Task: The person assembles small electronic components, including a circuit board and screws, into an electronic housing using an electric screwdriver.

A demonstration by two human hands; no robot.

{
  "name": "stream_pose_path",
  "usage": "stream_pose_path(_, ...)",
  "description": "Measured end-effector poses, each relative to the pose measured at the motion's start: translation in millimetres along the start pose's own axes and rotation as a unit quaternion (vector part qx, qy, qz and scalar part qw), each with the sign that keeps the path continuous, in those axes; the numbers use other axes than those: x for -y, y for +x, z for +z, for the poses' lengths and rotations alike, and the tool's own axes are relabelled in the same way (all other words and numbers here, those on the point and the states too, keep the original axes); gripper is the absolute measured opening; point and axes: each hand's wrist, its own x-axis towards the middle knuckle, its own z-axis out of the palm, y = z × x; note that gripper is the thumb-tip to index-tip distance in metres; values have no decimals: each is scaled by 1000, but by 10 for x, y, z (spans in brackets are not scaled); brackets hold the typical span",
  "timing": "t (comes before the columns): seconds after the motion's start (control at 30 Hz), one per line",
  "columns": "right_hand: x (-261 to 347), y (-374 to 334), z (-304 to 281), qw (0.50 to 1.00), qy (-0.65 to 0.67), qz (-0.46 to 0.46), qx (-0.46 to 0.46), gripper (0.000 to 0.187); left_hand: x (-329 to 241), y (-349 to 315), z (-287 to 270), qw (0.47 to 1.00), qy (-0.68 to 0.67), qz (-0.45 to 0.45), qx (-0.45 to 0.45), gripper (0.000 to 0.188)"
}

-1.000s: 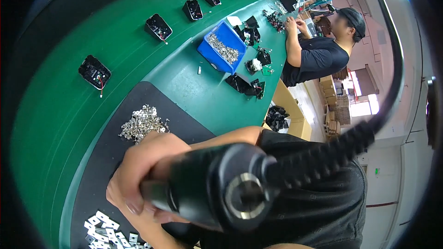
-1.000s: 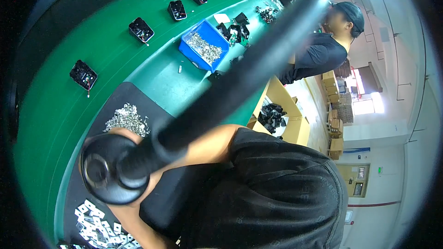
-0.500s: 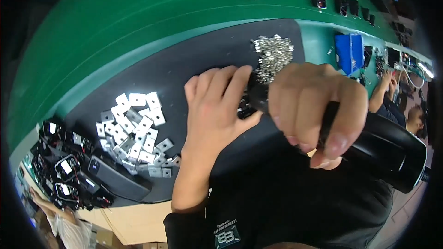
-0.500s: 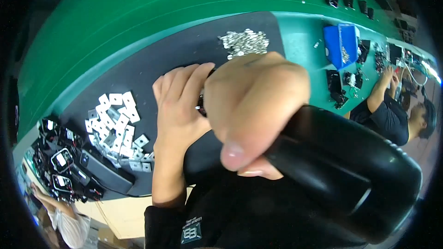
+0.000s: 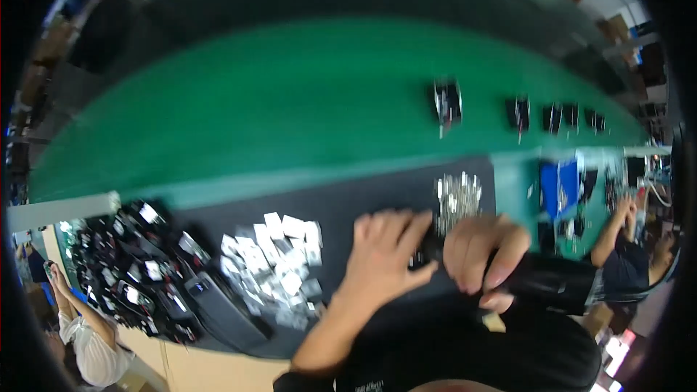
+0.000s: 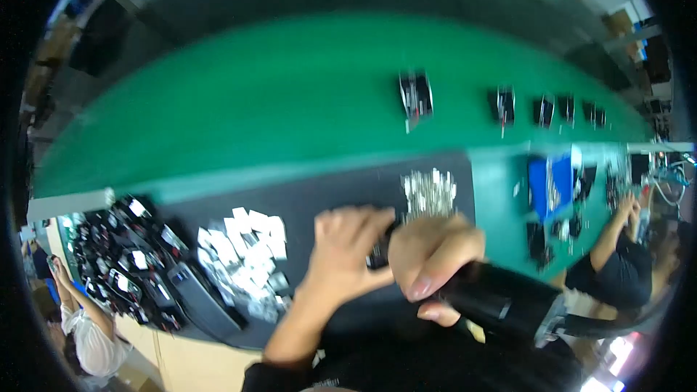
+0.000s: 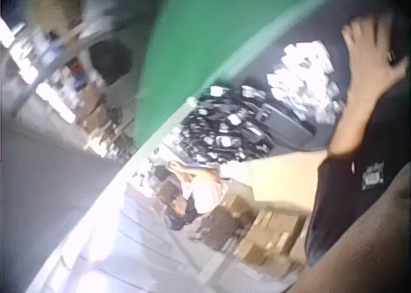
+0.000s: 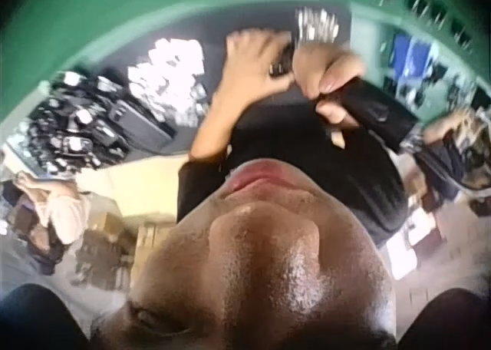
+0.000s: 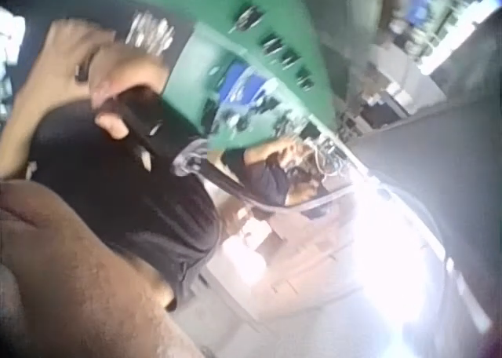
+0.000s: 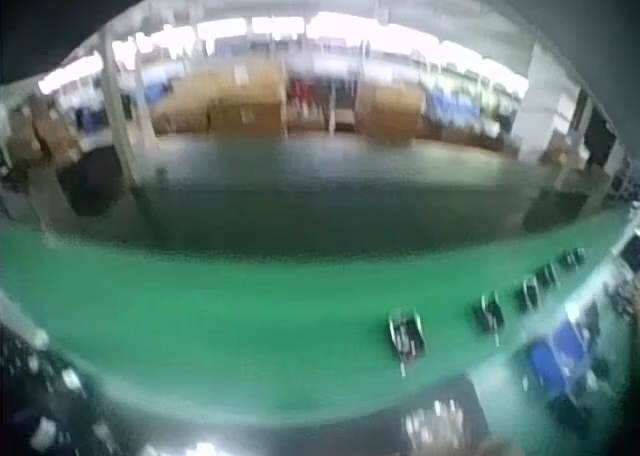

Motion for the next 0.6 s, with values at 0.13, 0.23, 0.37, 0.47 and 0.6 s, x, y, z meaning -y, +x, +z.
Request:
stream_pose_path(0.13,-72,-118,174,998,15,-5,-58,34,6,-145,37,1000,-1,8,-6,67)
stream_pose_path(0.23,-45,-96,180,1000,4,-10,9,36,-54,-194,54,1000,10,21,-12,66)
stream_pose_path(0.37,-22,-179,238,1000,2,-1,-4,37,-80,-234,94,999,19,38,-11,65)
stream_pose_path(0.47,-31,-246,208,999,23,13,-22,40,-90,-214,107,999,15,36,-10,63)
stream_pose_path(0.6,56,-277,160,998,35,23,-42,44,-88,-161,111,1000,4,24,9,68)
